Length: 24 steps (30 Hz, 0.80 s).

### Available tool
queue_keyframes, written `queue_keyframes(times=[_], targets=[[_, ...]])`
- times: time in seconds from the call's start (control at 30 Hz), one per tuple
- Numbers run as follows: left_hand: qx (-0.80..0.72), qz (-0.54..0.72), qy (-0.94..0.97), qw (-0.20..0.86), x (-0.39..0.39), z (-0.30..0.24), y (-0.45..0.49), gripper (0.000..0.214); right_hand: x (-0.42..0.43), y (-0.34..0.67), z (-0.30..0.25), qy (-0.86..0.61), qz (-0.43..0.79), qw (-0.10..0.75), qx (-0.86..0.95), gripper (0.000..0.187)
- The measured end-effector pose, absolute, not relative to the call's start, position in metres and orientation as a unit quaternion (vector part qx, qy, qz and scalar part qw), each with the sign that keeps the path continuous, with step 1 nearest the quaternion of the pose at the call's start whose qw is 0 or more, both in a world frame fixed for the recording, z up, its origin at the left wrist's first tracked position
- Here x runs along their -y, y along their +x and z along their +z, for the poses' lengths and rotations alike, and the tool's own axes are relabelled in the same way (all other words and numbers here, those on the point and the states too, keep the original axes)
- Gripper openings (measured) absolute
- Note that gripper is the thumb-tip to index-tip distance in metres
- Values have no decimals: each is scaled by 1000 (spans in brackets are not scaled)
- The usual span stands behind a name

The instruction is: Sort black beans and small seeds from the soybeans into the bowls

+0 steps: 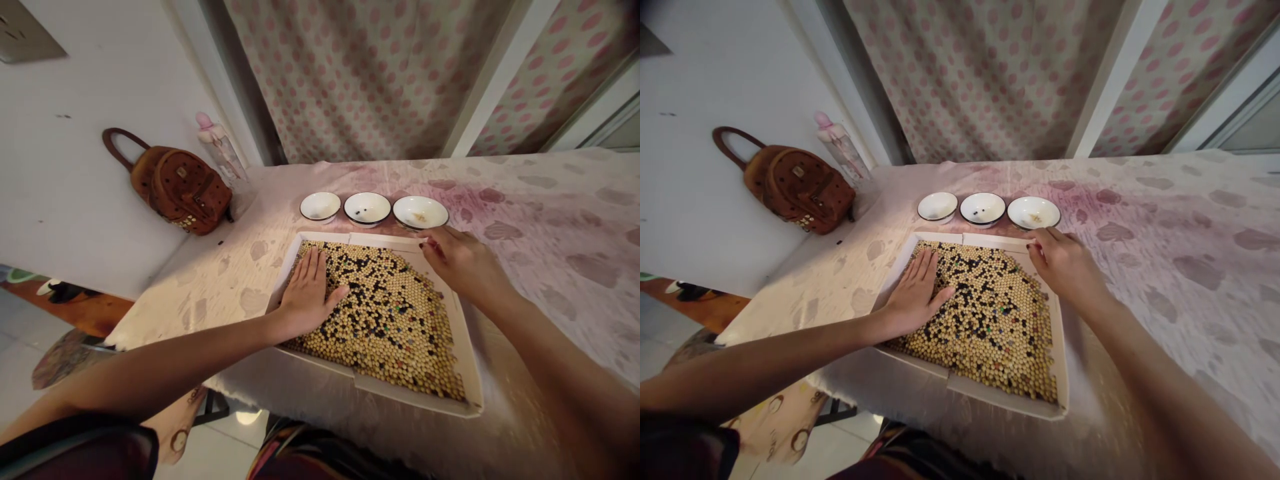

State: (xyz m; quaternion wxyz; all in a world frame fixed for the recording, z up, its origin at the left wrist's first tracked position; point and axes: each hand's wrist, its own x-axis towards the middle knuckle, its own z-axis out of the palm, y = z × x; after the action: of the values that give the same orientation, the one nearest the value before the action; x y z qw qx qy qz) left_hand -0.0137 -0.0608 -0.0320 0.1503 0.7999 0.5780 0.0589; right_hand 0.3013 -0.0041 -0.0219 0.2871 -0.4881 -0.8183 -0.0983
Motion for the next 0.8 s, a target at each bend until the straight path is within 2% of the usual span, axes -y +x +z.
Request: queue_keyframes(times=[0.43,0.8], targets=[[-594,-2,791,144,75,-21,-20,91,3,300,-24,-482,-101,279,825,19],[-549,36,824,134,56,-26,-8,87,5,298,-20,-492,-93,283,818,19]])
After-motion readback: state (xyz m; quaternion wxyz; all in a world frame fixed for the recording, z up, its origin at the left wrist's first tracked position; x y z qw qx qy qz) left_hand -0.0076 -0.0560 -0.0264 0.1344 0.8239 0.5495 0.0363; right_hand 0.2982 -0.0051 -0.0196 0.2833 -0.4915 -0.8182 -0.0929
